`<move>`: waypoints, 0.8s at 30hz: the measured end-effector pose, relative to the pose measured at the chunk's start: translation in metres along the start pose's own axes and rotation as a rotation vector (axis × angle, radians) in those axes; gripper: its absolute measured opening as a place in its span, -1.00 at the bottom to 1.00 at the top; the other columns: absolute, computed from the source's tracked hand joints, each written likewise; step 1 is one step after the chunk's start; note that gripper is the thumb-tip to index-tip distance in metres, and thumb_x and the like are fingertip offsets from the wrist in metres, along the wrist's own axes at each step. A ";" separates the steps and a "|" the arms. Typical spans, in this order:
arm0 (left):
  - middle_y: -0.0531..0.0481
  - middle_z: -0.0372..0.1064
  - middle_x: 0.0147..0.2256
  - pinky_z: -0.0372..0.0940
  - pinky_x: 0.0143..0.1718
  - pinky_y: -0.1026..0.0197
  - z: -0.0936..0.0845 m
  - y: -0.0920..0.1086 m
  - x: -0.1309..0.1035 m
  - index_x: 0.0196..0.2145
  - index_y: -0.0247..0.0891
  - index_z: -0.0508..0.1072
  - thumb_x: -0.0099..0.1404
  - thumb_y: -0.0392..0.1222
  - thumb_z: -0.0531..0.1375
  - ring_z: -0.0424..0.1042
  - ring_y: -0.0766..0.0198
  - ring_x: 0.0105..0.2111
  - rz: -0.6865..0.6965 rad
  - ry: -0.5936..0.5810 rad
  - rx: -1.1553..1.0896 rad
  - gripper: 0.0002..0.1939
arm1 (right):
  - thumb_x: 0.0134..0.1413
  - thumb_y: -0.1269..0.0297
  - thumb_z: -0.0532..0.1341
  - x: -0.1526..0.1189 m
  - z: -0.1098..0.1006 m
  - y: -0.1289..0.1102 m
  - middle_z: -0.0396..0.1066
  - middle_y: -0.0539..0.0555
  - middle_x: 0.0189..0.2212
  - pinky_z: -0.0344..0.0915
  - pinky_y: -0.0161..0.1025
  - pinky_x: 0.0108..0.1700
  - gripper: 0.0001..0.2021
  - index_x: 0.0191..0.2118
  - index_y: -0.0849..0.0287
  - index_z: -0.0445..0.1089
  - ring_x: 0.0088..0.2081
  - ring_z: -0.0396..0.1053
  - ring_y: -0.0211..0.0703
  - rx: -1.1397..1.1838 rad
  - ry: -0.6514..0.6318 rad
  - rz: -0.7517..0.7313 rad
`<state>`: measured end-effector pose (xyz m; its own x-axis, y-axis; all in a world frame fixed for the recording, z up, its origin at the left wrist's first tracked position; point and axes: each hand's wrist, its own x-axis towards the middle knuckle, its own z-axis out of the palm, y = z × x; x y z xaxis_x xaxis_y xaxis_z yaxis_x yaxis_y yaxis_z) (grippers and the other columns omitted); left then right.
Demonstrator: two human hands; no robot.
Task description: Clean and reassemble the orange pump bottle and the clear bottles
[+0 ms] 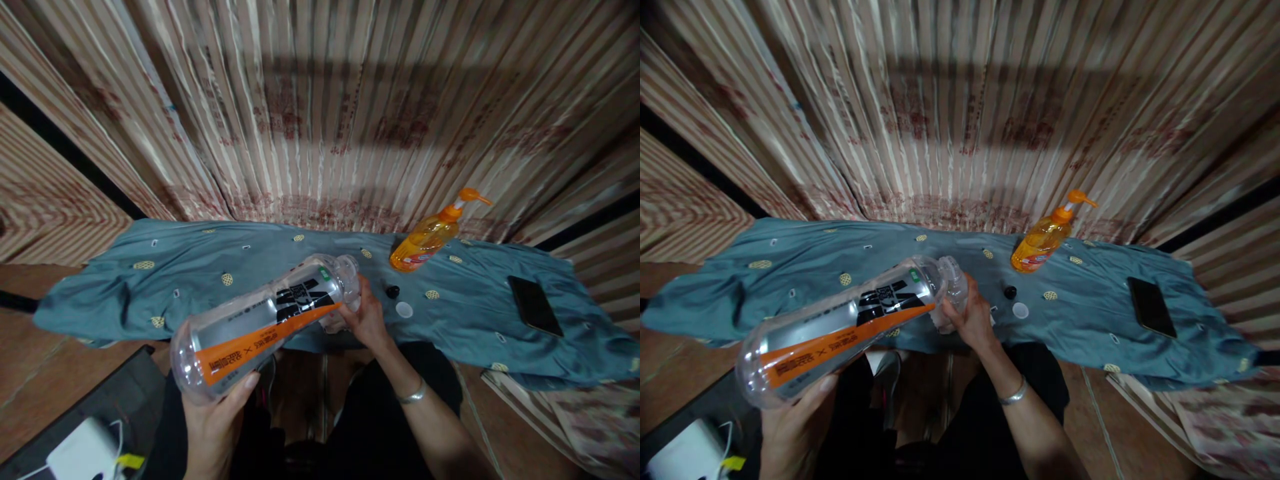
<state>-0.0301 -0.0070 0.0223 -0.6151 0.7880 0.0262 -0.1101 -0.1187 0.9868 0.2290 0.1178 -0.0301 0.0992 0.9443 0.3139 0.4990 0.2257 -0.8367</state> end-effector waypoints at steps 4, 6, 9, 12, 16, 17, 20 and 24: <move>-0.27 0.52 0.43 0.39 0.54 -0.34 0.000 0.005 -0.001 0.58 -0.06 0.39 -0.10 0.03 0.78 0.56 -0.36 0.41 -0.026 -0.001 0.006 0.34 | 0.21 -0.06 0.38 0.000 0.001 0.001 0.78 0.24 0.02 0.77 0.20 -0.01 -0.35 0.34 0.08 0.43 -0.05 0.80 0.35 0.002 0.010 0.001; -0.27 0.50 0.45 0.34 0.58 -0.36 -0.001 0.005 0.000 0.59 -0.07 0.37 -0.09 0.04 0.78 0.53 -0.36 0.44 -0.016 -0.005 0.014 0.35 | 0.21 -0.06 0.39 0.000 0.001 0.001 0.79 0.22 0.00 0.77 0.18 -0.02 -0.36 0.33 0.07 0.44 -0.07 0.80 0.33 0.004 0.012 -0.003; -0.30 0.45 0.49 0.30 0.60 -0.37 0.000 0.006 -0.001 0.63 -0.07 0.32 -0.09 0.08 0.78 0.51 -0.36 0.45 -0.014 -0.004 0.014 0.41 | 0.21 -0.06 0.40 0.000 0.001 0.001 0.79 0.22 0.01 0.78 0.19 -0.01 -0.36 0.34 0.06 0.44 -0.07 0.80 0.33 -0.010 0.014 -0.003; -0.32 0.46 0.49 0.40 0.53 -0.34 0.002 0.007 -0.002 0.67 -0.06 0.26 -0.13 0.06 0.80 0.55 -0.35 0.41 -0.037 0.005 -0.009 0.51 | 0.21 -0.05 0.39 0.000 0.002 0.002 0.79 0.24 0.02 0.77 0.21 0.00 -0.35 0.34 0.08 0.43 -0.05 0.80 0.35 -0.015 0.018 -0.002; -0.29 0.52 0.44 0.46 0.48 -0.34 0.003 0.009 -0.003 0.63 -0.03 0.35 -0.14 0.01 0.81 0.59 -0.35 0.37 -0.036 0.013 -0.023 0.44 | 0.22 -0.08 0.38 0.000 0.001 0.002 0.78 0.25 0.01 0.77 0.22 0.02 -0.34 0.35 0.08 0.42 -0.04 0.80 0.37 -0.004 0.010 0.007; -0.27 0.53 0.44 0.46 0.49 -0.36 0.003 0.009 -0.003 0.62 -0.02 0.36 -0.14 0.01 0.81 0.60 -0.34 0.36 -0.040 0.011 -0.019 0.42 | 0.22 -0.09 0.38 0.000 0.001 0.002 0.78 0.25 0.00 0.77 0.23 0.02 -0.33 0.35 0.09 0.41 -0.04 0.80 0.37 -0.003 0.004 0.012; -0.26 0.51 0.45 0.40 0.53 -0.38 0.003 0.010 -0.003 0.62 -0.01 0.35 -0.15 0.03 0.81 0.57 -0.35 0.39 -0.046 0.014 0.005 0.43 | 0.22 -0.11 0.39 0.000 0.001 0.001 0.78 0.26 0.01 0.77 0.23 0.03 -0.32 0.35 0.10 0.41 -0.04 0.80 0.38 0.006 -0.008 0.021; -0.28 0.48 0.47 0.26 0.59 -0.51 0.002 0.010 -0.002 0.63 -0.01 0.33 -0.14 0.00 0.80 0.50 -0.41 0.44 -0.039 0.012 -0.010 0.44 | 0.22 -0.11 0.40 0.000 0.001 0.001 0.77 0.26 0.05 0.77 0.20 0.01 -0.32 0.36 0.09 0.40 -0.03 0.80 0.36 0.002 -0.005 0.013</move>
<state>-0.0280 -0.0084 0.0320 -0.6197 0.7847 -0.0145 -0.1419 -0.0938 0.9854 0.2287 0.1185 -0.0314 0.1008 0.9483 0.3009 0.4958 0.2144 -0.8416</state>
